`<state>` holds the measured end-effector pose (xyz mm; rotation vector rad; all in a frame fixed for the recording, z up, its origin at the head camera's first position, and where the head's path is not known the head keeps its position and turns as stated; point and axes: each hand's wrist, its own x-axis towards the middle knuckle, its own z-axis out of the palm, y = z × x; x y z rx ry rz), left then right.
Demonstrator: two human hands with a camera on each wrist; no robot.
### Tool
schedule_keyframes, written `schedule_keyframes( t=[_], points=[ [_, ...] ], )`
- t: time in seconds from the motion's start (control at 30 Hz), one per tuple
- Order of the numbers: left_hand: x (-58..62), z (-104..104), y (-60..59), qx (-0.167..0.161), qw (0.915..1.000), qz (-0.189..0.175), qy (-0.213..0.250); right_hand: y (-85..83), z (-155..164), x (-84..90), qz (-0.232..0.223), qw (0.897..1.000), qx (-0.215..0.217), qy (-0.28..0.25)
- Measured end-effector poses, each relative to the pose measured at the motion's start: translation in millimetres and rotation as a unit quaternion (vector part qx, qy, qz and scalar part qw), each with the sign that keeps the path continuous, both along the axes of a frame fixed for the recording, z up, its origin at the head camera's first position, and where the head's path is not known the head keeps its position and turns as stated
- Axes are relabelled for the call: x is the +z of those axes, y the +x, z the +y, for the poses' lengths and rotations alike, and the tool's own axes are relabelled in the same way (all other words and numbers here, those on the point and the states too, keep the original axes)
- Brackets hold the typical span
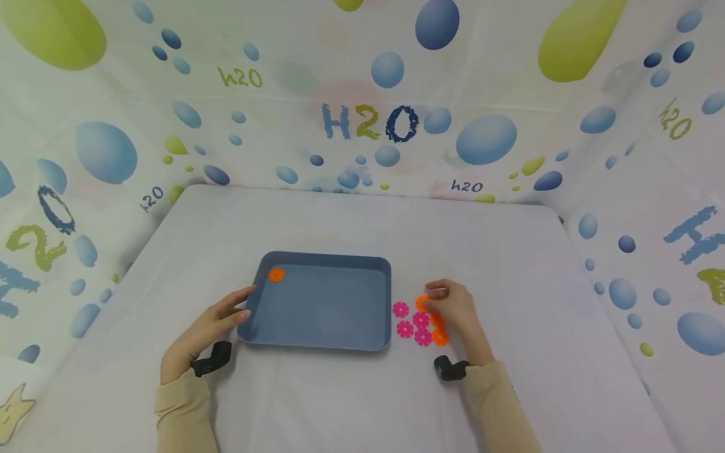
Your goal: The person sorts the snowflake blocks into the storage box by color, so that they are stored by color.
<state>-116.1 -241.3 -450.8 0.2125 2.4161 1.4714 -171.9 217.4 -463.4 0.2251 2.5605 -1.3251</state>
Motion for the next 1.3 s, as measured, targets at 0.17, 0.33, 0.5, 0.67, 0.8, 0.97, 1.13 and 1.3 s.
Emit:
schedule_keyframes(
  t=[0.17,0.33,0.5,0.67,0.8,0.97,1.13,1.3],
  points=[
    [0.7,1,-0.5,-0.001,1.0,0.001,-0.002,0.2,5,1.2,-0.018,0.996,-0.02,-0.09],
    [-0.2,1,-0.9,-0.002,1.0,0.002,-0.001,-1.2,7,6.2,-0.047,0.979,-0.042,-0.195],
    [0.0,1,-0.5,0.002,1.0,0.0,-0.002,-4.1,4,9.2,-0.078,0.952,-0.063,-0.29],
    [-0.6,1,-0.6,0.003,1.0,-0.002,-0.002,-8.6,-5,12.0,-0.093,0.928,-0.09,-0.349],
    [-0.9,1,-0.6,0.003,1.0,-0.001,-0.002,-12.8,-14,16.0,-0.102,0.919,-0.102,-0.367],
    [-1.7,1,-0.6,0.001,1.0,-0.001,-0.003,-17.8,-25,24.8,-0.119,0.898,-0.112,-0.409],
    [-1.7,0,-1.0,-0.002,1.0,0.005,-0.006,-25.0,-41,34.3,-0.12,0.885,-0.112,-0.436],
    [-2.0,1,-2.0,-0.001,1.0,0.005,-0.006,-32.3,-63,44.5,-0.108,0.887,-0.088,-0.44]
  ],
)
